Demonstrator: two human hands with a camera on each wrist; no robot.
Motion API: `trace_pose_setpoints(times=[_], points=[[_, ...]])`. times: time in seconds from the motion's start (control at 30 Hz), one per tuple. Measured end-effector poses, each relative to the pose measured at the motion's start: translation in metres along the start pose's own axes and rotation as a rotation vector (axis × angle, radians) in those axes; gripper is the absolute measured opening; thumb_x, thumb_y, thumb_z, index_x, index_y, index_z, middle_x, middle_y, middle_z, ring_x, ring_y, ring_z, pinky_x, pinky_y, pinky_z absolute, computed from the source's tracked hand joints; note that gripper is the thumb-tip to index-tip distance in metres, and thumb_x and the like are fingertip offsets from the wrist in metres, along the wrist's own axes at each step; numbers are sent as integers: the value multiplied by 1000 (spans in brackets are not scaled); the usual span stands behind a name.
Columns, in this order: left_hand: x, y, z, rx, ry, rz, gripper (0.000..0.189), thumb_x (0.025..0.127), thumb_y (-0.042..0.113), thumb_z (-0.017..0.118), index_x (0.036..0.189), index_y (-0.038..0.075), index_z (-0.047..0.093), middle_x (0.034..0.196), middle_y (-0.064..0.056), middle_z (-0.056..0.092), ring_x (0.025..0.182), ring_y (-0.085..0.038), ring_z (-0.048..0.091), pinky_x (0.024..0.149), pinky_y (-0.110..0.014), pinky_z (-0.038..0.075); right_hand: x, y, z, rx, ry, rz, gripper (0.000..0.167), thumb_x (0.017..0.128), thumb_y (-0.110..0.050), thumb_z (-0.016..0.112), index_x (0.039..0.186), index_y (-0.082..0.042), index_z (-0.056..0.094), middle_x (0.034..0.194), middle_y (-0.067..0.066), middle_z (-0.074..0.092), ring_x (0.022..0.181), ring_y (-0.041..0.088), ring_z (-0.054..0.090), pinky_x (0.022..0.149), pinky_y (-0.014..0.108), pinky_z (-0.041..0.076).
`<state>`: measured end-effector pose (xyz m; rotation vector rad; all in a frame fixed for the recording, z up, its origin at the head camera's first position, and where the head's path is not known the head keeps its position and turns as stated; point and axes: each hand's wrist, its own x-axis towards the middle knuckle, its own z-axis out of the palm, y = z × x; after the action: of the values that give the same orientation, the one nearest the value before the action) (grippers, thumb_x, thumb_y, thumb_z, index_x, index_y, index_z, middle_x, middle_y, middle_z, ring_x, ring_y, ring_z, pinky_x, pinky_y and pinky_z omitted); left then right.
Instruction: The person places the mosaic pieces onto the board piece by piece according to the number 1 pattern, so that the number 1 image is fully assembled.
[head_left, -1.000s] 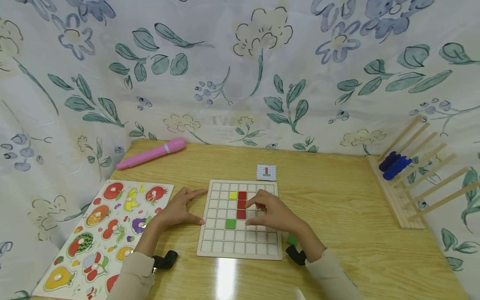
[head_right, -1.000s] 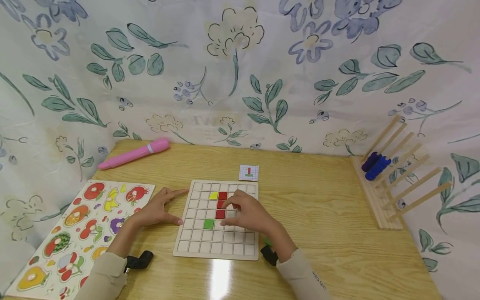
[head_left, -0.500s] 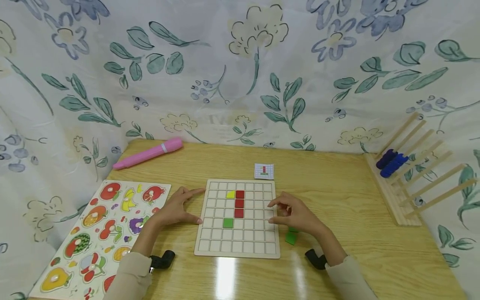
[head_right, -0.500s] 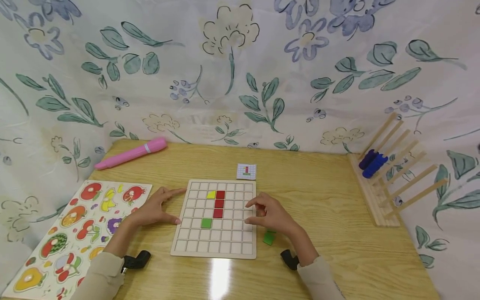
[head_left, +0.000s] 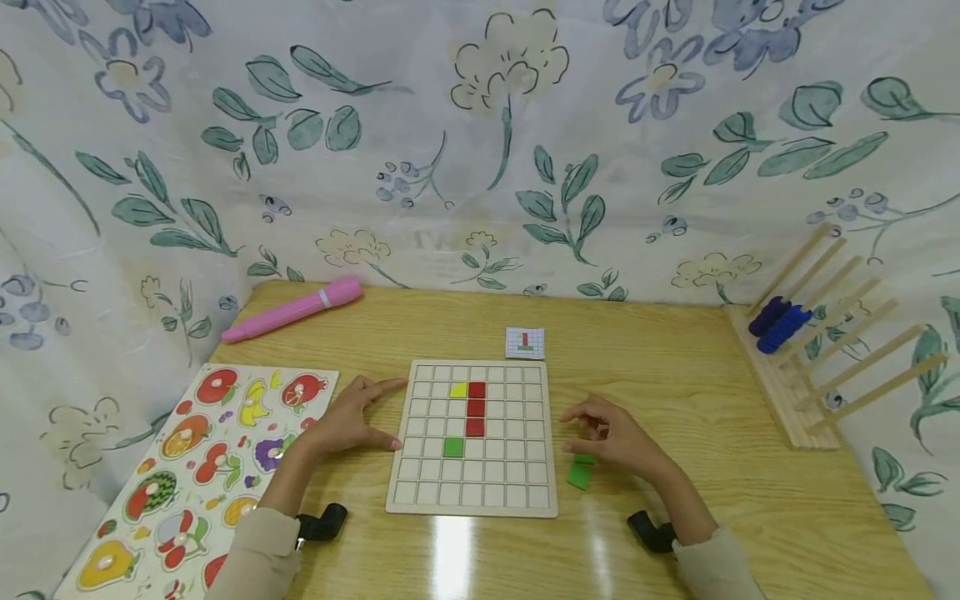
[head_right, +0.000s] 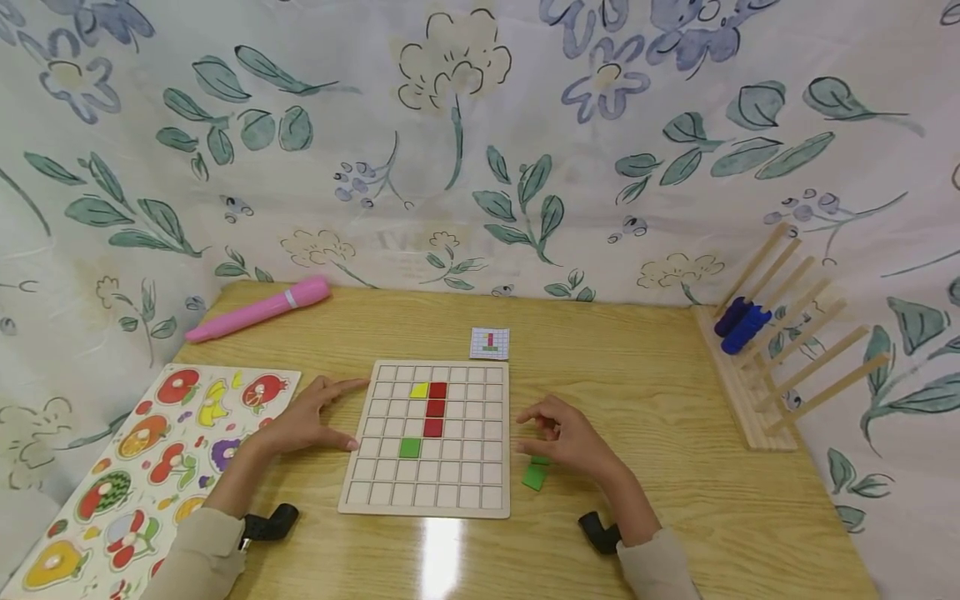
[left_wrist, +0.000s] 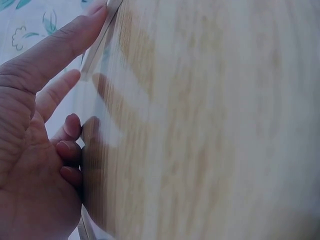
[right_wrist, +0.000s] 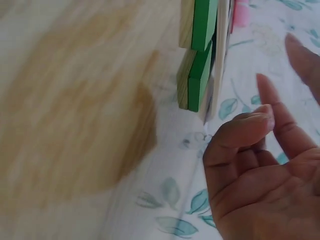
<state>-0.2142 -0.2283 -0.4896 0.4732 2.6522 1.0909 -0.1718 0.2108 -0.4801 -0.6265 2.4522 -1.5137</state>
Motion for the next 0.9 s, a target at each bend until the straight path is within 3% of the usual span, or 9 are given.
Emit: trace_pose_setpoints(times=[0.2,0.53,0.9], points=[[0,-2,1,-8,-4,-1,98,62,40,93,148,22,49,96,-9,38,87,-22,36,78,-38,31,-8,7,-6,-85,-30,28,32,82,-14,81,110,-4,69,85,9,48,67,5,39,61,22,38],[0,-2,1,-10,-5,-7,99,61,41,93,148,23,49,97,-8,38,88,-23,37,79,-38,32,-14,12,-10,-134,-67,3,29,83,-13,80,108,-3,69,85,7,48,69,7,38,62,23,37],[1,-2,2,-2,-2,-7,100,61,42,93,148,23,49,96,-8,38,88,-22,37,79,-38,32,-17,9,-10,-169,-62,28,23,81,-12,80,99,-6,69,85,5,47,73,9,39,63,23,37]])
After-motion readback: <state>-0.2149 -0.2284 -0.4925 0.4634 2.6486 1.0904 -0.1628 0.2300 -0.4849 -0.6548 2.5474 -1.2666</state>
